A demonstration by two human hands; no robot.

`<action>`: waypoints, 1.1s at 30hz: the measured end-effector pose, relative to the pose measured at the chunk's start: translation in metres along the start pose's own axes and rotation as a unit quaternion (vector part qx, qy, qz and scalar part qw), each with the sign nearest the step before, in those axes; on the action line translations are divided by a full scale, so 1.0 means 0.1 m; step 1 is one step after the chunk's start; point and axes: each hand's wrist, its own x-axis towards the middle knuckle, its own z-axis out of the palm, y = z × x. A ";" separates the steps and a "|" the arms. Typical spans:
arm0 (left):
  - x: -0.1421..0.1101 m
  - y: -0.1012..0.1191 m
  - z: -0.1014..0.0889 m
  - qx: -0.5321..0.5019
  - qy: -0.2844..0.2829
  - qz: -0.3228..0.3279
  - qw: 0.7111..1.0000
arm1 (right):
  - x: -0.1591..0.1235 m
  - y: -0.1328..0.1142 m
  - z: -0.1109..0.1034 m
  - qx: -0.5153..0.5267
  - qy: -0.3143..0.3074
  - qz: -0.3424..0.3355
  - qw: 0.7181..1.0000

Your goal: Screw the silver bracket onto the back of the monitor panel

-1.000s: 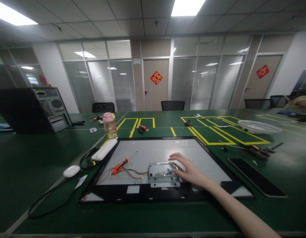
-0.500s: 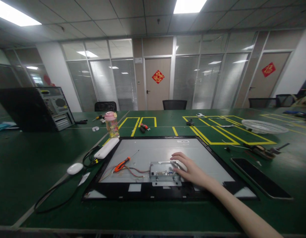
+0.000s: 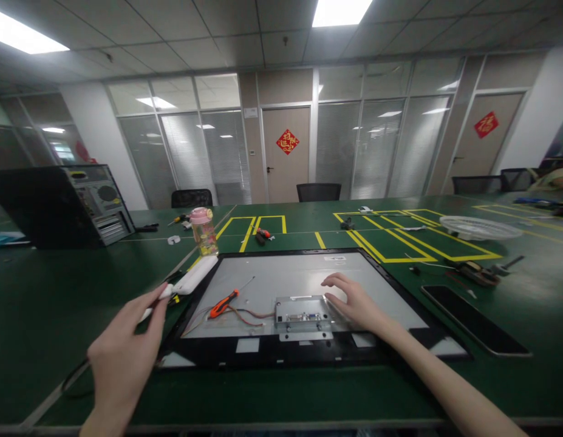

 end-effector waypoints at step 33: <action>0.42 0.16 0.86 -0.086 -0.335 0.058 0.936 | 0.00 0.00 0.02 0.003 -0.018 0.011 1.000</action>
